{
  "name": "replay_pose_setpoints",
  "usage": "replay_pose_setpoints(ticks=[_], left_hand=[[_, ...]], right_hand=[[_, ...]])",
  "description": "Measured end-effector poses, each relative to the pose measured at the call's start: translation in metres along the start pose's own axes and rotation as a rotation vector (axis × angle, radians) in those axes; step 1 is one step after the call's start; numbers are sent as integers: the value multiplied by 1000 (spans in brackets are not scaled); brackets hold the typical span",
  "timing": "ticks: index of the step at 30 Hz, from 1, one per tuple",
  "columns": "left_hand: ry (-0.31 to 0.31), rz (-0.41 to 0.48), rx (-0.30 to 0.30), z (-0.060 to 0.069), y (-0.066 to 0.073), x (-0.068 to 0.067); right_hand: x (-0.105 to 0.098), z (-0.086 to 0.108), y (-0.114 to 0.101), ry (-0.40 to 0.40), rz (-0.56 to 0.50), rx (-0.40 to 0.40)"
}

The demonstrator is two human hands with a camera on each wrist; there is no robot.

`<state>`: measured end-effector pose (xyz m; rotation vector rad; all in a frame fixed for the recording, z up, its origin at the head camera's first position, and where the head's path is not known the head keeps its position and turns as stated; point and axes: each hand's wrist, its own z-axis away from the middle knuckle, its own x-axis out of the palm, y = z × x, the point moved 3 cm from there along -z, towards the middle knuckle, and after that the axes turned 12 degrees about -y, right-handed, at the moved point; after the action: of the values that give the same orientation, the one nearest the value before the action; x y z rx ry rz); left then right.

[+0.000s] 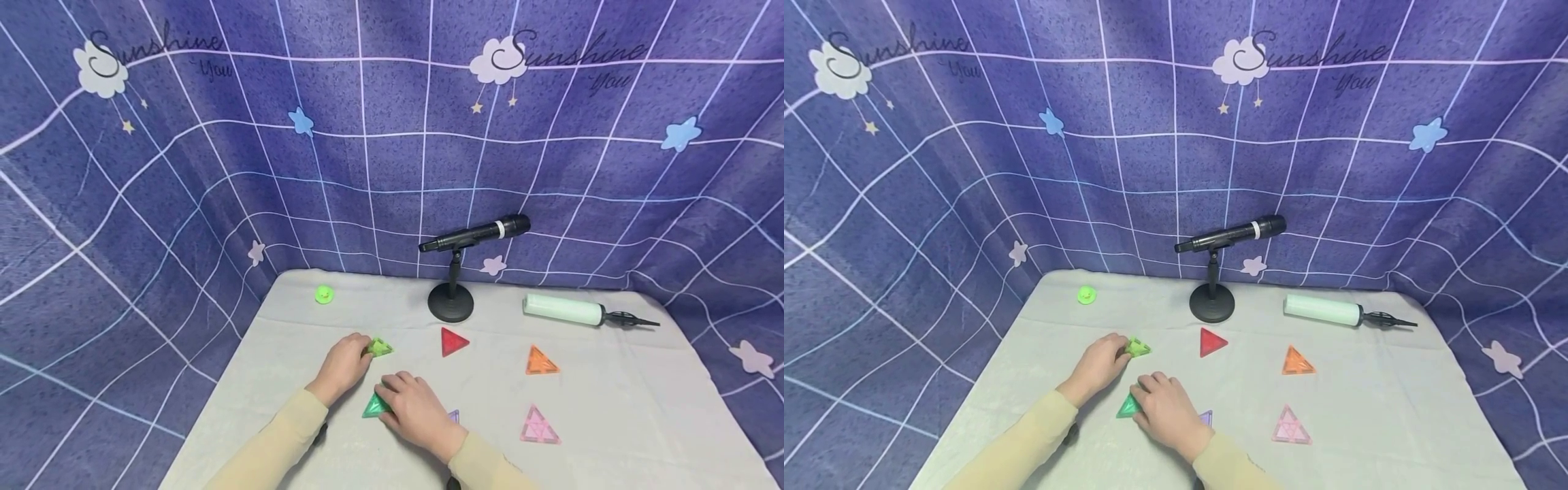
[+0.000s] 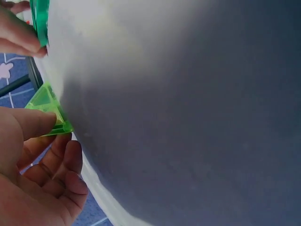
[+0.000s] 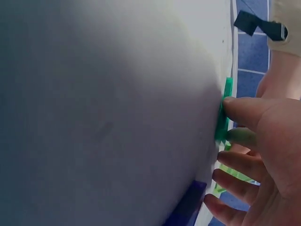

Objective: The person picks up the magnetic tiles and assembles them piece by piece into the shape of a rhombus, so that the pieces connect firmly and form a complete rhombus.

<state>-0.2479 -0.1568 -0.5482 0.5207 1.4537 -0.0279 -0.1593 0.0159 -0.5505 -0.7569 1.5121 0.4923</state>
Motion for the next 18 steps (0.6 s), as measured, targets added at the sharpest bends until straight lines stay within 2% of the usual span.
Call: replay_pose_setpoints(ticks=[7,18], left_hand=[[-19,-20,4,7,5,1],[-19,3,3,12,8,2]], right_hand=[[-2,-5,7,-20,0,15],[-2,-15,18,-27,-3,17]])
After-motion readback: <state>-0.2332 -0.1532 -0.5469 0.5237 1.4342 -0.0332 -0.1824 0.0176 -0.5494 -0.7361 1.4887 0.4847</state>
